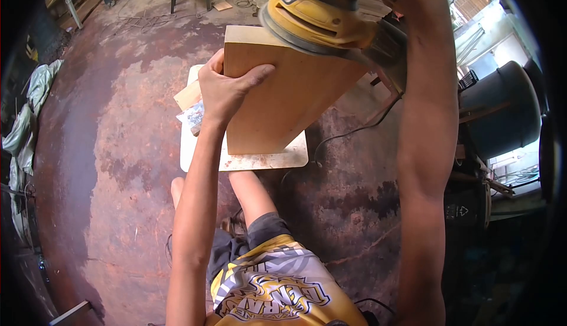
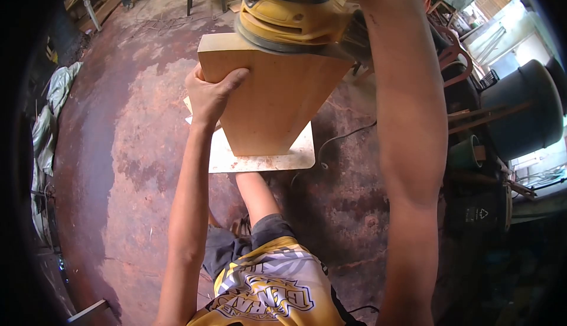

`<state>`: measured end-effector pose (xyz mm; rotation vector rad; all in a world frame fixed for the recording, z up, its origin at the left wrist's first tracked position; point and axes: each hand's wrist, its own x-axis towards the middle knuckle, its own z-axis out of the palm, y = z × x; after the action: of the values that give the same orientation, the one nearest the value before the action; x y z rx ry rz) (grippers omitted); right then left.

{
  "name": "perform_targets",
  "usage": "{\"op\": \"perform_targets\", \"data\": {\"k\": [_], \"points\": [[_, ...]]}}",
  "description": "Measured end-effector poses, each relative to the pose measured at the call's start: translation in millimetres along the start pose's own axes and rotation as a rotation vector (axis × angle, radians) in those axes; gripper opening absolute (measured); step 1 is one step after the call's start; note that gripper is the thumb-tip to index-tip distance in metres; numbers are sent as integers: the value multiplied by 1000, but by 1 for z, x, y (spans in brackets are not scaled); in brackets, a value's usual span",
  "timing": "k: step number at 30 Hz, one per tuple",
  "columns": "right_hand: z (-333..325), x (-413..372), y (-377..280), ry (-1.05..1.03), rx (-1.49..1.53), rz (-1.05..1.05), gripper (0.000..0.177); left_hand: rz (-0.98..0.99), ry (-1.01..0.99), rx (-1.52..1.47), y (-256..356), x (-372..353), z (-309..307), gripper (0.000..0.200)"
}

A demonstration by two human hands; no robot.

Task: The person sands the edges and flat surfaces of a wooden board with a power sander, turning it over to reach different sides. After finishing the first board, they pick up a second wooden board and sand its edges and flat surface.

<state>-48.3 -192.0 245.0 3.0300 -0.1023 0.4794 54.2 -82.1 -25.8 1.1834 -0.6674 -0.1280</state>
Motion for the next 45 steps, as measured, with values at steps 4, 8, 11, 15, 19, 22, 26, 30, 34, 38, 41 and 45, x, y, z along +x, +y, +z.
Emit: {"op": "perform_targets", "data": {"k": [4,8,11,15,19,22,26,30,34,38,41,45], "points": [[7,-5,-15,43,-118,-19,99,18,5,12,-2,1,1,40],[0,1,-14,27,-71,-23,96,17,10,-17,-1,2,0,40],[-12,6,-14,-106,36,26,95,8,5,-33,-1,2,2,40],[-5,6,-6,-76,52,-12,97,-11,1,-27,-1,0,2,40],[5,-1,-11,55,-96,-71,98,10,11,9,-2,0,0,39],[-1,3,-9,-73,34,25,100,4,-5,-8,2,-1,0,40],[9,-4,-15,76,-168,-29,100,9,5,3,2,-2,1,40],[10,4,-13,59,-149,-50,99,8,-3,-19,2,-3,0,39],[7,6,-18,64,-171,-56,99,-11,-2,4,3,-2,1,39],[0,0,-34,-21,-80,-15,99,5,4,-31,0,1,1,40],[14,5,-32,87,-164,-73,99,3,7,3,0,-1,1,42],[-1,6,-30,-33,-143,-139,98,1,1,-2,3,1,1,43]]}}
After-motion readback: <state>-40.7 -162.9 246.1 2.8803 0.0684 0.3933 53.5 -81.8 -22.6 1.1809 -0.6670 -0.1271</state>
